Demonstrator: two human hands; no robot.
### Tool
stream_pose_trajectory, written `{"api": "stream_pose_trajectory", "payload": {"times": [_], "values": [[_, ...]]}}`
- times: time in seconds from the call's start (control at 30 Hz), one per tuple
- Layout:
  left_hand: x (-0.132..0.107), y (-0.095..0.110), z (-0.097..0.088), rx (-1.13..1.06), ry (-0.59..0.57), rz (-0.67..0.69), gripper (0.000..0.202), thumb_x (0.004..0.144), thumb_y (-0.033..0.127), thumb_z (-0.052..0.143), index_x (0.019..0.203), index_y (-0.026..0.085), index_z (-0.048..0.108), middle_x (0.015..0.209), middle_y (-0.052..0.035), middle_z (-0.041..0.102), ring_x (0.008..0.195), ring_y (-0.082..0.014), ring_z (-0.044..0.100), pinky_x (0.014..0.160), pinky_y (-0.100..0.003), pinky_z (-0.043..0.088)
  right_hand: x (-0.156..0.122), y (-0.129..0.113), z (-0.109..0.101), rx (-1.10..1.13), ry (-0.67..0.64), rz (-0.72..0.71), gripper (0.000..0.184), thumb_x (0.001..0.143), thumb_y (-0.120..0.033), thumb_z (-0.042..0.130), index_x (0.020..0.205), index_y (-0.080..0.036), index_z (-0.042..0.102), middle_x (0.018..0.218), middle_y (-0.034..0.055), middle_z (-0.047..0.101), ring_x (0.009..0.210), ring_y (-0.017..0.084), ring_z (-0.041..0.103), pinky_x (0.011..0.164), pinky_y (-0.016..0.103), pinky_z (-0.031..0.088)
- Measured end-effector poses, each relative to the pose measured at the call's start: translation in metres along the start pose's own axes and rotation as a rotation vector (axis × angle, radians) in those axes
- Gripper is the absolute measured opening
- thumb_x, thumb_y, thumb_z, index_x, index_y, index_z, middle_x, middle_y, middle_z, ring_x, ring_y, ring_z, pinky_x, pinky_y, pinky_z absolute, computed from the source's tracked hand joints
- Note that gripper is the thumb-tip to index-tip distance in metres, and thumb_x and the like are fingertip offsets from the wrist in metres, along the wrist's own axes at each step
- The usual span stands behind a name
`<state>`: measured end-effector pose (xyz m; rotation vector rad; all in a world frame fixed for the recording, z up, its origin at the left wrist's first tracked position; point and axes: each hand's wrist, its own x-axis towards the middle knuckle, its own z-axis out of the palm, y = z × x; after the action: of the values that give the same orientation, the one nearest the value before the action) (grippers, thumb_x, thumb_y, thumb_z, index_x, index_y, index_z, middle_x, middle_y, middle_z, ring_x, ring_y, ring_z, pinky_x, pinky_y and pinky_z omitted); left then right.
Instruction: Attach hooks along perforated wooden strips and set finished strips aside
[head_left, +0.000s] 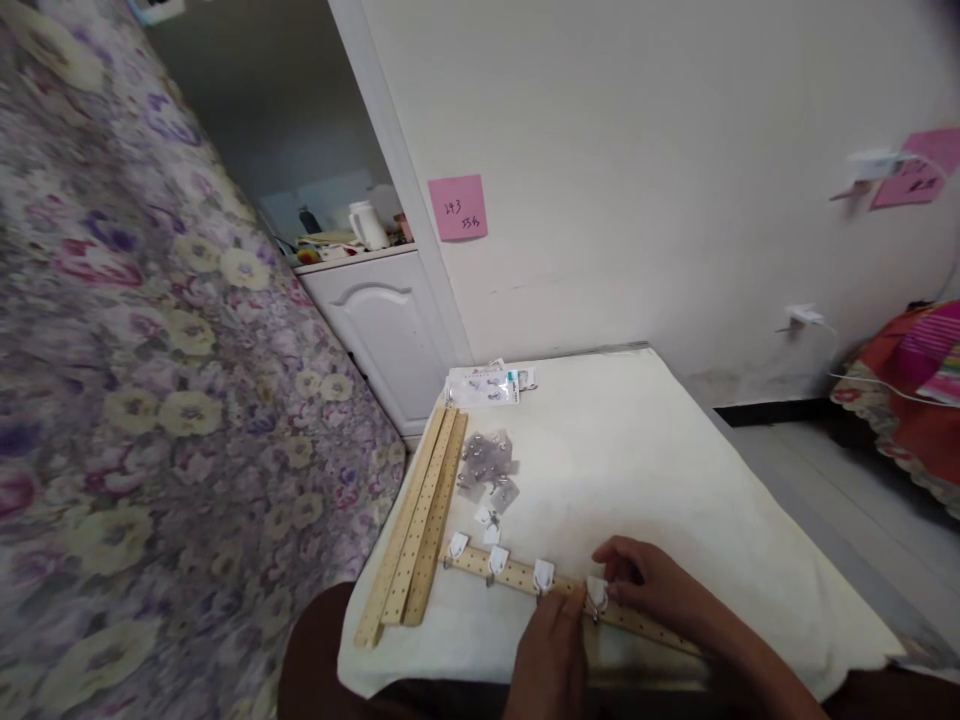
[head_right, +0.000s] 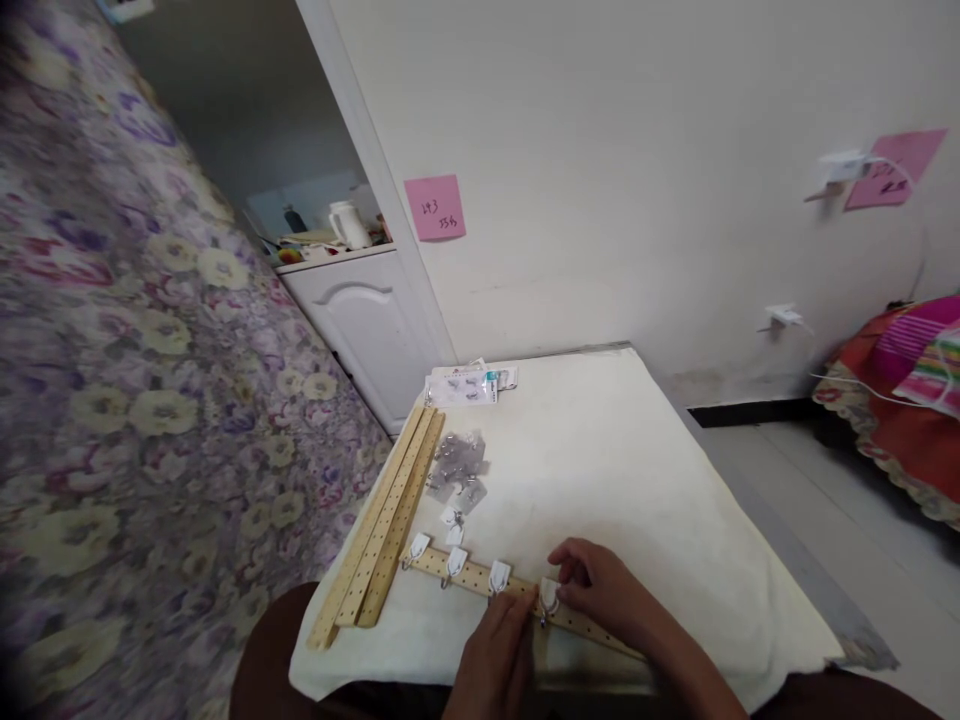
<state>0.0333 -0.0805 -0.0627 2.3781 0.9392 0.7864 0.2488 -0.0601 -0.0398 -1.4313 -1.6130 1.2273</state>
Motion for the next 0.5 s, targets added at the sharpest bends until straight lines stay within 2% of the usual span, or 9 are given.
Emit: {"api": "stream_pose_trajectory", "payload": {"times": [0.1,0.2,0.3,0.5], "values": [[-0.002,0.001,-0.008,-0.042,0.051,0.079,0.061,0.087,0.005,0.040,0.142,0.028,0.027,0.119,-0.0121,0.056,0.107,-0.0211,0.057,0.090,-0.035,0.050,-0.009,0.000,-0.002,-0.110,0.038,0.052,0.023,0.061,-0.015,0.061,0.084,-0.019,0.059,0.069,-0.0033,0.055,0.065,0.013,0.049,0.059,0.024,0.036],[-0.003,0.002,-0.014,-0.083,0.054,0.092,0.055,0.088,0.007,0.039,0.138,0.029,0.033,0.118,-0.0107,0.058,0.105,-0.0200,0.058,0.088,-0.033,0.051,-0.018,0.003,0.001,-0.243,0.084,0.121,0.029,0.053,-0.015,0.065,0.079,-0.021,0.053,0.070,-0.0047,0.053,0.065,0.013,0.046,0.057,0.023,0.032],[-0.005,-0.001,-0.013,-0.135,0.053,0.026,0.044,0.089,0.012,0.038,0.129,0.029,0.045,0.116,-0.0094,0.061,0.104,-0.0197,0.059,0.087,-0.033,0.051,-0.025,0.004,0.008,-0.328,0.128,0.111,0.033,0.051,-0.015,0.064,0.080,-0.022,0.050,0.076,-0.0030,0.055,0.068,0.015,0.047,0.060,0.024,0.032],[-0.007,-0.006,0.004,-0.183,0.088,-0.166,0.024,0.090,0.031,0.046,0.106,0.027,0.063,0.107,-0.0068,0.068,0.097,-0.0199,0.063,0.084,-0.031,0.051,-0.030,0.007,0.019,-0.404,0.182,0.030,0.026,0.052,-0.012,0.055,0.074,-0.022,0.047,0.084,0.0011,0.056,0.077,0.018,0.051,0.068,0.027,0.037]]}}
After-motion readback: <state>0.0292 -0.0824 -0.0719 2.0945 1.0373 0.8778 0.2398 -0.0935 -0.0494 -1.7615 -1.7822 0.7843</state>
